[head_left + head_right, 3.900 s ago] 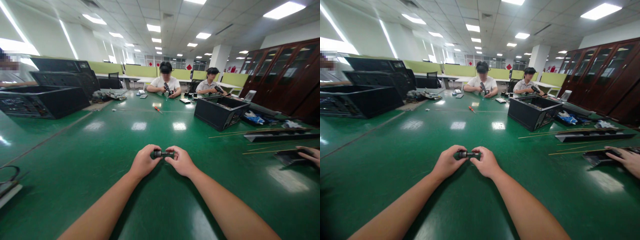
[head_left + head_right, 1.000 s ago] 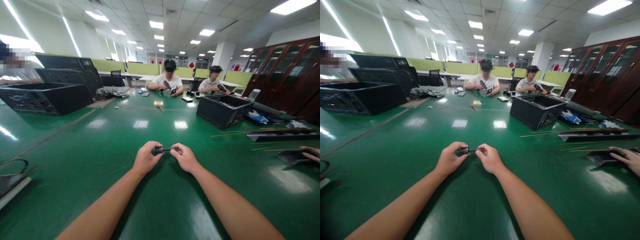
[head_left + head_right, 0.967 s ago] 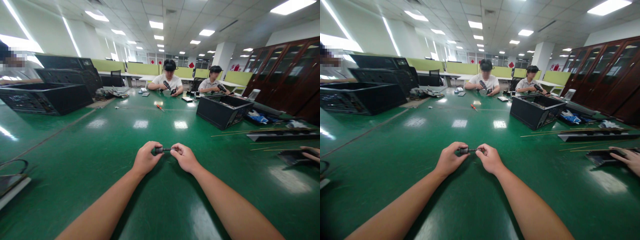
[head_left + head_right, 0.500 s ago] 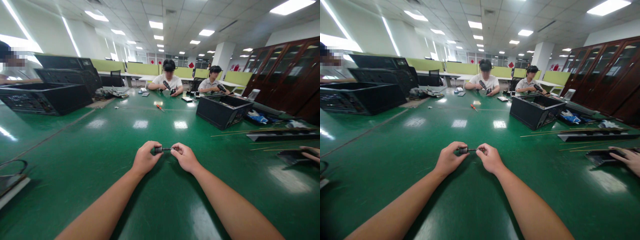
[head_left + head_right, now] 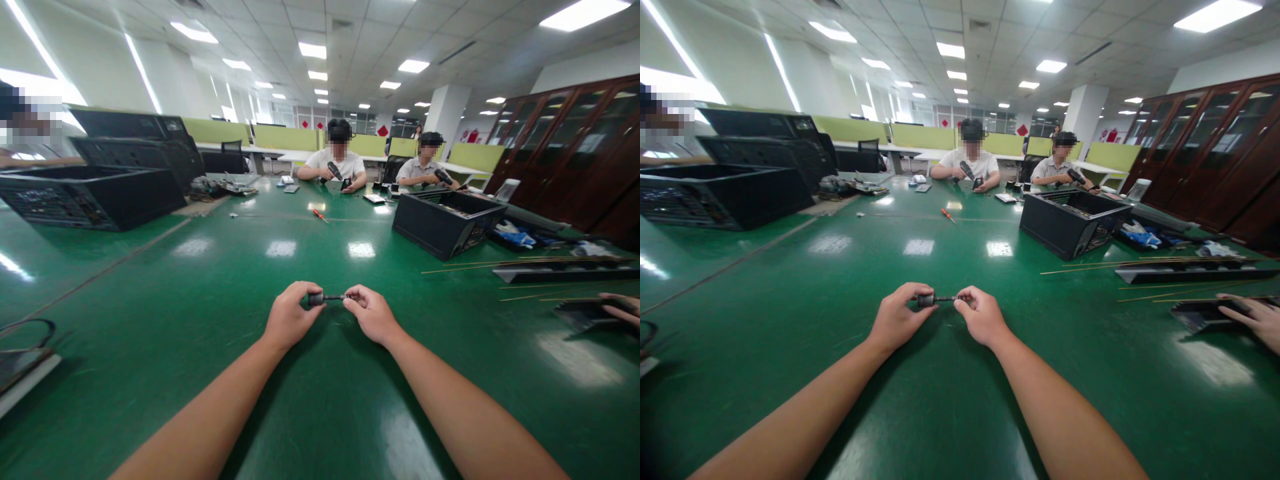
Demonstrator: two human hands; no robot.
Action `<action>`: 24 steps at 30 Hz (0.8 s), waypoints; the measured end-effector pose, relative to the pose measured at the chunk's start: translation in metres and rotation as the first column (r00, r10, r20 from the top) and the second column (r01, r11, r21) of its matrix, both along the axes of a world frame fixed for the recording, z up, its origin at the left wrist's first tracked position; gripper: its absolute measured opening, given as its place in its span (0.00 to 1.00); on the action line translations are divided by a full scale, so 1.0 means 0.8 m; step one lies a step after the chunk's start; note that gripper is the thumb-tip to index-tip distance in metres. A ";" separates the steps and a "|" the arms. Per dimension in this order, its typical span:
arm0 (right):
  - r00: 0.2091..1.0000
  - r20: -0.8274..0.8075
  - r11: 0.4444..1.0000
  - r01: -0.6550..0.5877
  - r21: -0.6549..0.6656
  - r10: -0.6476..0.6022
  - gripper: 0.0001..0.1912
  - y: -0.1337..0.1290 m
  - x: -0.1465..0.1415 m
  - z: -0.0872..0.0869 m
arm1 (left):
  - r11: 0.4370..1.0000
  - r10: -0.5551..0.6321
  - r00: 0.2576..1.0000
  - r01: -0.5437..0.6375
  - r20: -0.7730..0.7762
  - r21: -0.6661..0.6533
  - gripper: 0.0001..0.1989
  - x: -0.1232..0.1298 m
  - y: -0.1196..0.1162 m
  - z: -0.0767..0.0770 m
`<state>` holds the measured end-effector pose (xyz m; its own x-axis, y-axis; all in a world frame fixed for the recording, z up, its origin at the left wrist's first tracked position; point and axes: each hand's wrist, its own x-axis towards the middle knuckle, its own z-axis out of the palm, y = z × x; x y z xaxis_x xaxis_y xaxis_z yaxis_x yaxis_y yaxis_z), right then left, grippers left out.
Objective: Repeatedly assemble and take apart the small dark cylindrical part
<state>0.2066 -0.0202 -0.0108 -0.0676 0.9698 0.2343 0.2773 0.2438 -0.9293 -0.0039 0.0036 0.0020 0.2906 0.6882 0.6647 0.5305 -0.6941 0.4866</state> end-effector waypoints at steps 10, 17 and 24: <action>1.000 0.006 1.000 0.020 -0.001 -0.020 0.10 0.000 0.002 0.002 | 1.000 0.023 1.000 -0.023 -0.002 0.010 0.11 0.000 0.001 0.000; 1.000 -0.004 1.000 0.022 0.001 -0.022 0.10 0.002 0.002 -0.001 | 1.000 0.029 1.000 -0.029 0.000 0.000 0.11 0.000 0.001 0.001; 1.000 -0.009 1.000 0.028 0.002 -0.028 0.10 0.002 0.004 -0.001 | 1.000 0.028 1.000 -0.028 0.001 -0.002 0.11 -0.001 0.001 0.002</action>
